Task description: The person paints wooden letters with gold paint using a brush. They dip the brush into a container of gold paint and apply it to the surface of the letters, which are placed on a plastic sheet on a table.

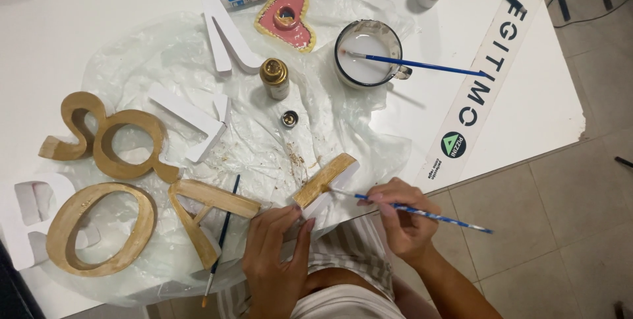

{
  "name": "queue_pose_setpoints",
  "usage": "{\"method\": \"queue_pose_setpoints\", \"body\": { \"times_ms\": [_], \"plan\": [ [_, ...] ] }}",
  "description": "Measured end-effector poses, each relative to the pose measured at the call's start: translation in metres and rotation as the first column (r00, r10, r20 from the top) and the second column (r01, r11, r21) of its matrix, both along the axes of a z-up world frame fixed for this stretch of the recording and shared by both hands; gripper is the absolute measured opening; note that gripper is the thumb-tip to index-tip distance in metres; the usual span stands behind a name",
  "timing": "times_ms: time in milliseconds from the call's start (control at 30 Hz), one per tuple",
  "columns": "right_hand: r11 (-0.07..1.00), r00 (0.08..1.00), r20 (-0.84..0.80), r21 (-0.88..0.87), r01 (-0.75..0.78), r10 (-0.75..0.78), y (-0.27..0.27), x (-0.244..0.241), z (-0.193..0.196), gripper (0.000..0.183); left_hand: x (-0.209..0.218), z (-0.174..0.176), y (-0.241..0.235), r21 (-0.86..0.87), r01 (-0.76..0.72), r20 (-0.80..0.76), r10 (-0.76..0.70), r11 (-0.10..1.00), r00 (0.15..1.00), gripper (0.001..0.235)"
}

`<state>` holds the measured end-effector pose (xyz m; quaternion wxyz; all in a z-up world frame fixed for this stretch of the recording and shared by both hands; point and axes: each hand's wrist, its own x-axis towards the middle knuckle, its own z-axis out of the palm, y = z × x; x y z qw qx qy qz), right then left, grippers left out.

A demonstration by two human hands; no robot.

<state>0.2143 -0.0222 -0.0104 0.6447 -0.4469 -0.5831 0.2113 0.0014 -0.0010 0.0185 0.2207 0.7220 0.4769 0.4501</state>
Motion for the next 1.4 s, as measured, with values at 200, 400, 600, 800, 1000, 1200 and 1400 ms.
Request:
{"method": "queue_pose_setpoints", "body": {
  "times_ms": [200, 400, 600, 800, 1000, 1200, 1400],
  "plan": [
    [0.985, 0.990, -0.042, 0.109, -0.132, 0.137, 0.001, -0.003, -0.008, 0.014, 0.001, -0.002, 0.000, 0.007, 0.001, -0.004, -0.001, 1.000, 1.000, 0.018],
    [0.995, 0.993, 0.067, 0.027, 0.097, -0.098, -0.002, 0.014, 0.000, 0.010, 0.001, -0.002, -0.001, 0.003, -0.005, -0.016, 0.005, 1.000, 1.000, 0.019],
    [0.959, 0.929, 0.302, 0.247, 0.139, -0.212, -0.030, 0.011, -0.024, 0.030, 0.001, -0.002, 0.000, 0.009, -0.002, -0.021, 0.002, 1.000, 1.000, 0.020],
    [0.911, 0.806, 0.442, 0.301, 0.281, -0.394, -0.037, -0.012, -0.036, 0.020, 0.003, 0.000, 0.000, 0.019, 0.004, -0.035, -0.003, 1.000, 0.999, 0.019],
    [0.932, 0.806, 0.468, 0.188, 0.310, -0.363, -0.041, -0.029, -0.039, 0.019, 0.003, 0.001, 0.002, 0.053, 0.015, -0.053, -0.012, 0.998, 0.999, 0.017],
    [0.943, 0.828, 0.454, 0.119, 0.310, -0.330, -0.042, -0.043, -0.036, 0.020, 0.002, 0.002, 0.004, 0.073, 0.033, -0.065, -0.028, 0.997, 0.997, 0.016],
    [0.952, 0.842, 0.444, 0.122, 0.280, -0.304, -0.041, -0.049, -0.033, 0.015, 0.002, 0.005, 0.005, 0.074, 0.046, -0.067, -0.041, 0.996, 0.997, 0.015]
  ]
}}
